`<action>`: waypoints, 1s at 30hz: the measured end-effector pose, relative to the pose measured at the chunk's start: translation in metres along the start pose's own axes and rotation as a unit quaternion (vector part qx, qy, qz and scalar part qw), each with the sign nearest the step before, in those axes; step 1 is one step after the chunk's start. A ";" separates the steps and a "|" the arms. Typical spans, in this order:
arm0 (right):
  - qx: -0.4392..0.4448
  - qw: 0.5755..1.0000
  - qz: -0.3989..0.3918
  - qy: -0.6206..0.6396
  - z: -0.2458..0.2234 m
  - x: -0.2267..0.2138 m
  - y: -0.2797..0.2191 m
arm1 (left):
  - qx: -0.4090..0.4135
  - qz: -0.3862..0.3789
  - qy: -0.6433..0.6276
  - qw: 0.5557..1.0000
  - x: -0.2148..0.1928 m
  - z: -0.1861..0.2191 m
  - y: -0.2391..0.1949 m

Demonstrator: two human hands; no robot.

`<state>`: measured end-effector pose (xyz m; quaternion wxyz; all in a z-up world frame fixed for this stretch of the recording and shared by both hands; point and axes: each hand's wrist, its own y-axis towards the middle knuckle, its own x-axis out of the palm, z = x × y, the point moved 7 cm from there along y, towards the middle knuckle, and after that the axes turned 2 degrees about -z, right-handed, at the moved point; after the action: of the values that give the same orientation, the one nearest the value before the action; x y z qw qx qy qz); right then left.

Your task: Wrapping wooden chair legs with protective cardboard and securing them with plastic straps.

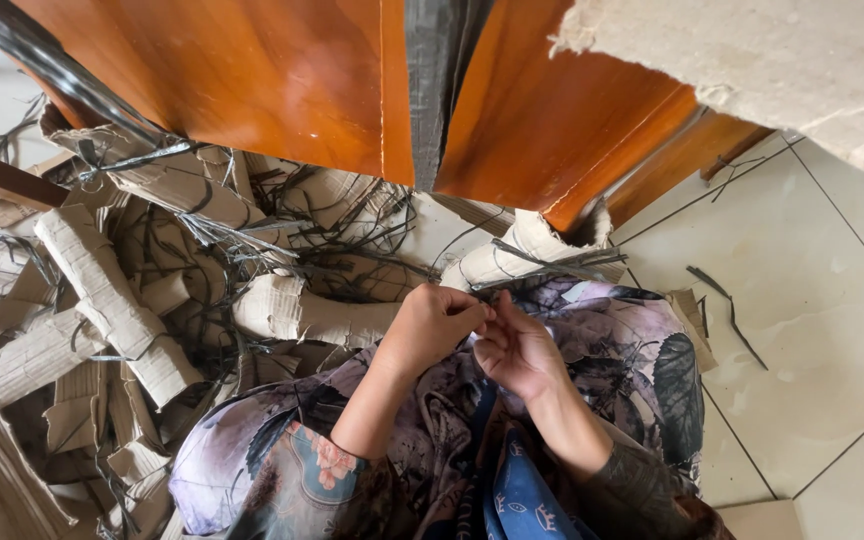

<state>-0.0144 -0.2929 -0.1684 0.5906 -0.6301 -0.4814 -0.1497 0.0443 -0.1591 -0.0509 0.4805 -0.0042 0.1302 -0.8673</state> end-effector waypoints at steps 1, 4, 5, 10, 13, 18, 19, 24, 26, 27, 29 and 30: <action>0.000 1.000 0.000 0.000 0.000 -0.004 -0.001 | 0.001 0.000 0.000 1.000 0.000 -0.004 0.003; -0.046 0.987 -0.141 0.054 -0.009 0.000 -0.003 | -0.008 -0.017 0.005 1.000 0.002 -0.013 0.006; -0.065 0.978 -0.177 0.083 -0.016 -0.004 -0.003 | -0.013 -0.017 0.011 1.000 0.002 -0.014 0.005; -0.215 0.950 -0.162 -0.156 -0.040 -0.004 -0.017 | -0.011 -0.016 0.038 0.999 -0.001 -0.021 0.009; -0.491 0.524 -0.061 -0.694 -0.072 0.004 -0.024 | 0.017 0.001 0.035 0.999 -0.009 -0.025 0.011; -0.631 0.245 -0.018 -0.735 -0.092 0.006 0.014 | 0.003 0.079 0.029 0.996 -0.026 -0.030 0.010; -0.634 0.243 -0.013 -0.734 -0.089 0.009 0.015 | 0.008 0.075 0.031 0.997 -0.022 -0.028 0.009; -0.664 0.265 0.035 -0.699 -0.085 0.023 0.001 | 0.053 0.117 -0.043 0.991 -0.015 -0.040 0.013; -0.672 0.266 0.015 -0.691 -0.086 0.022 -0.007 | 0.115 0.130 -0.083 0.981 -0.013 -0.032 0.013; -0.682 0.265 -0.002 -0.682 -0.087 0.022 -0.012 | 0.180 0.140 -0.121 0.966 -0.014 -0.024 0.011; -0.677 0.256 -0.004 -0.690 -0.081 0.032 -0.020 | 0.132 0.159 -0.254 0.945 0.002 -0.028 0.010; -0.673 0.247 -0.006 -0.697 -0.078 0.038 -0.023 | 0.083 0.174 -0.382 0.904 0.011 -0.034 0.011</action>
<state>0.0165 -0.3498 -0.1055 -0.6149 -0.6545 -0.4334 0.0753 0.0431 -0.1660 -0.0875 0.6356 -0.2722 -0.1373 -0.7092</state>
